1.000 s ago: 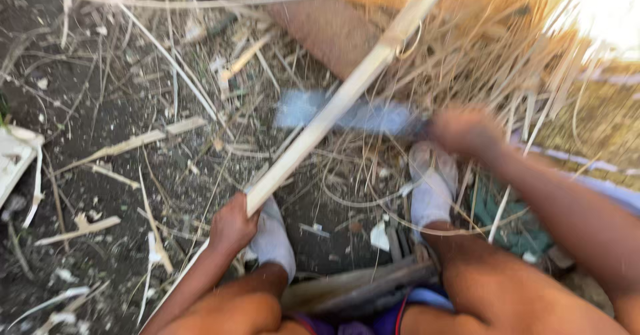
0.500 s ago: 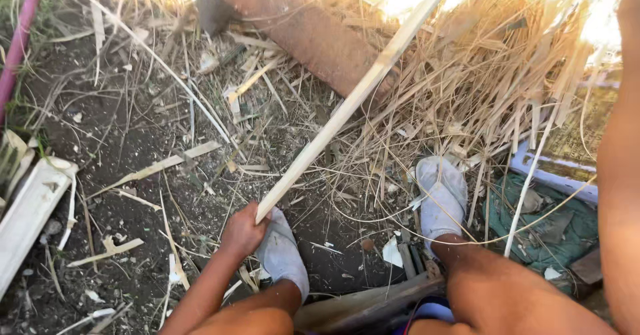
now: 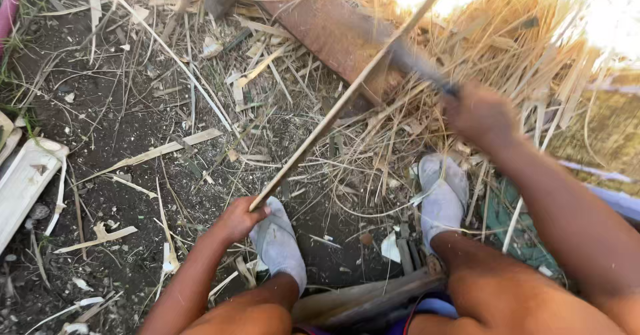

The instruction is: The person uses a machete to split a long bamboo pole into thinner strips. They hold the pole with one hand and strike it repeatedly with the machete to separate the layers.

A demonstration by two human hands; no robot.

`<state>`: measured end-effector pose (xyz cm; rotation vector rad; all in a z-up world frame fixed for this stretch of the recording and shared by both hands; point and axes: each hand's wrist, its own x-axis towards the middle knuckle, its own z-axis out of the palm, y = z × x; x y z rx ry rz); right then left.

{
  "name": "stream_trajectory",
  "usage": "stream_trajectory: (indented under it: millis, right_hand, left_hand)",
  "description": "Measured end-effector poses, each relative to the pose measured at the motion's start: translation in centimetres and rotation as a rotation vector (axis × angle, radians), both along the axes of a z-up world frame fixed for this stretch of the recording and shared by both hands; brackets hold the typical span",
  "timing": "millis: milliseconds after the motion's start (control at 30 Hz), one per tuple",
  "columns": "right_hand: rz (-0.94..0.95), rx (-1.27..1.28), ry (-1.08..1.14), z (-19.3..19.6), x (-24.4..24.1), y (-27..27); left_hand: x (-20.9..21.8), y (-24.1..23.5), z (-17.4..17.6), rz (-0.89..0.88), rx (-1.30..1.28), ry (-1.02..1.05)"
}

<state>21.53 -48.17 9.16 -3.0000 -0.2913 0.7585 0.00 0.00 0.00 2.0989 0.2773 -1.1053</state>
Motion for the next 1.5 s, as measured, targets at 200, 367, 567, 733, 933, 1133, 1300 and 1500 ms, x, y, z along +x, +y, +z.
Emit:
stream_trajectory:
  millis: [200,367,567,733,933,1133,1300,1500]
  right_hand:
    - [0.230,0.008,0.107,1.5,-3.4,3.5]
    - [0.115,-0.198,-0.049,-3.5,6.3,-6.3]
    - [-0.377,0.248,-0.672,-7.0,13.3,-18.8]
    - [-0.232,0.396,-0.439,-4.7,1.4,-10.9]
    - [0.512,-0.048,0.300,-0.9,-10.1,4.1]
    - [0.075,-0.069,-0.036,-0.3,-5.3,2.7]
    - [0.205,-0.153,0.420,-3.2,-4.6,3.0]
    - [-0.733,0.198,-0.294,-5.3,12.3,-14.2]
  left_hand:
    - [-0.4,-1.6,-0.3,0.037,-0.043,-0.040]
    - [-2.4,-3.7,1.9,0.025,0.048,-0.060]
    - [-4.9,-2.5,0.9,0.023,0.053,-0.129]
    - [-9.3,0.9,-1.1,0.096,-0.072,0.010]
    - [-9.9,2.0,-1.9,0.183,-0.137,0.083]
    - [-7.7,1.9,-0.5,0.266,-0.164,0.280]
    - [-6.2,1.9,1.5,0.121,-0.099,0.144]
    - [-5.1,0.8,4.2,0.057,0.038,0.022]
